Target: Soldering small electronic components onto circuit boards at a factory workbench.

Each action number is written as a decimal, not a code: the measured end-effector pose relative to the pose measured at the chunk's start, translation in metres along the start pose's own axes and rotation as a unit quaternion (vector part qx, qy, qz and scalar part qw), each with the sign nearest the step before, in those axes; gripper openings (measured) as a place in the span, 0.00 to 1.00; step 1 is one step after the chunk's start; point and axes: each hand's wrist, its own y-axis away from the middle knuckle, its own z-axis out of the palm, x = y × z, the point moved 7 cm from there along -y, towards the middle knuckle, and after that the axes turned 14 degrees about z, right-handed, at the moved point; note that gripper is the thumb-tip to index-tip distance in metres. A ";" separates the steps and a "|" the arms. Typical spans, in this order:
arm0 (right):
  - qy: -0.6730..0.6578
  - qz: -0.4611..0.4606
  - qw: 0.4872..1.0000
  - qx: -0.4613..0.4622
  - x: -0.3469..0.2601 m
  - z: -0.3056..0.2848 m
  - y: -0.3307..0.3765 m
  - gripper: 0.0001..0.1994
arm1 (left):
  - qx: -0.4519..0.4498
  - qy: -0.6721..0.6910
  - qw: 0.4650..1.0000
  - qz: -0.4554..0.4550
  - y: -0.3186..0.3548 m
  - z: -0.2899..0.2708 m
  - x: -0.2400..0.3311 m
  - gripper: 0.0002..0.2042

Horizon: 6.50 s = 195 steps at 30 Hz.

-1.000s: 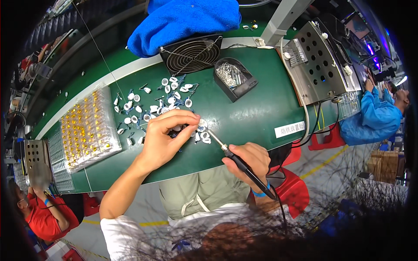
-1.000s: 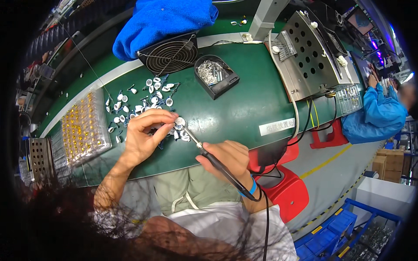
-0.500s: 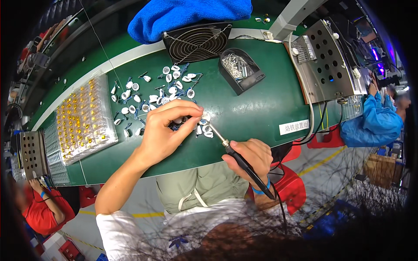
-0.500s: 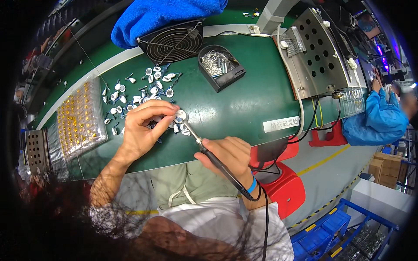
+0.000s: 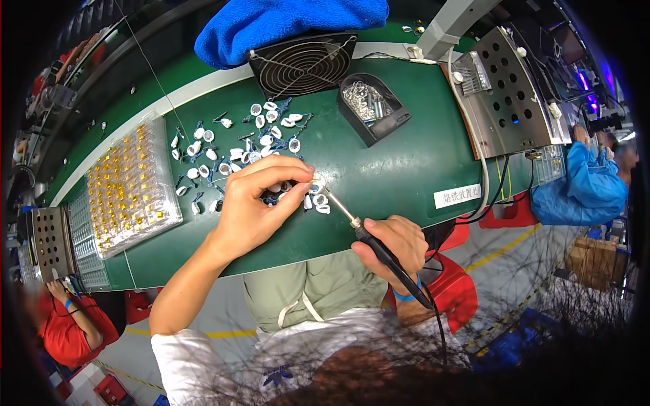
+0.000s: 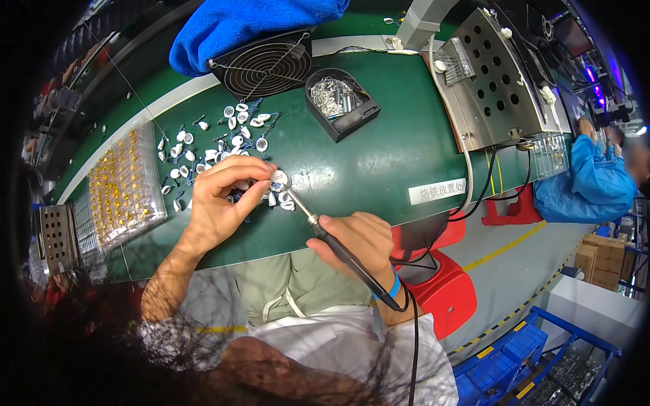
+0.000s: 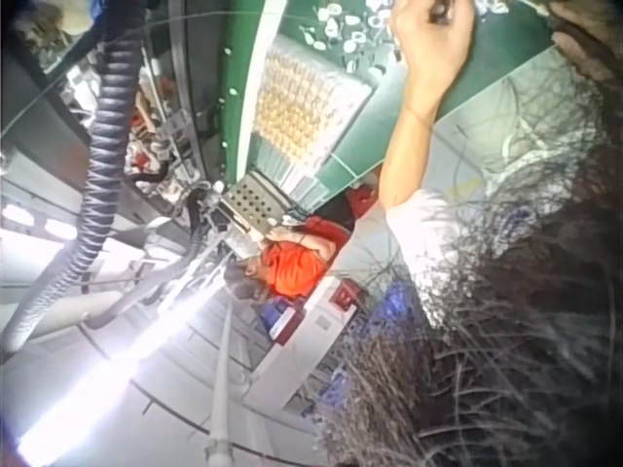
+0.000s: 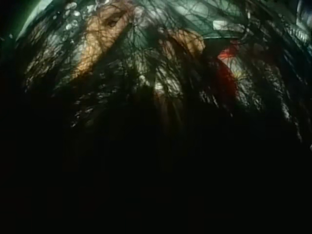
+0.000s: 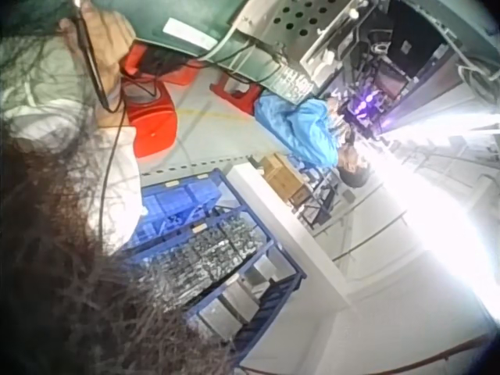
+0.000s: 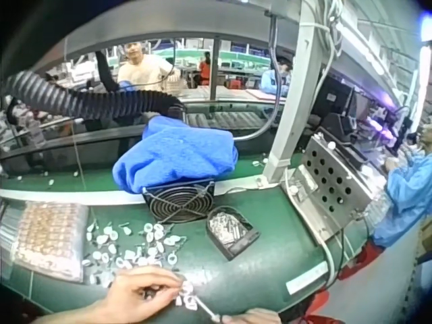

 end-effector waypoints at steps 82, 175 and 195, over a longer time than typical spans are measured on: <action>-0.064 0.036 0.997 -0.026 0.008 0.000 -0.005 0.19 | -0.027 -0.145 0.977 0.156 -0.007 0.012 0.019 0.21; -0.092 0.005 0.996 -0.008 -0.018 0.036 -0.034 0.14 | -0.180 -0.080 0.955 0.220 -0.023 -0.010 0.012 0.10; -0.035 0.003 0.998 -0.046 -0.021 0.037 -0.031 0.18 | 0.003 -0.450 0.892 -0.049 0.053 -0.272 -0.001 0.09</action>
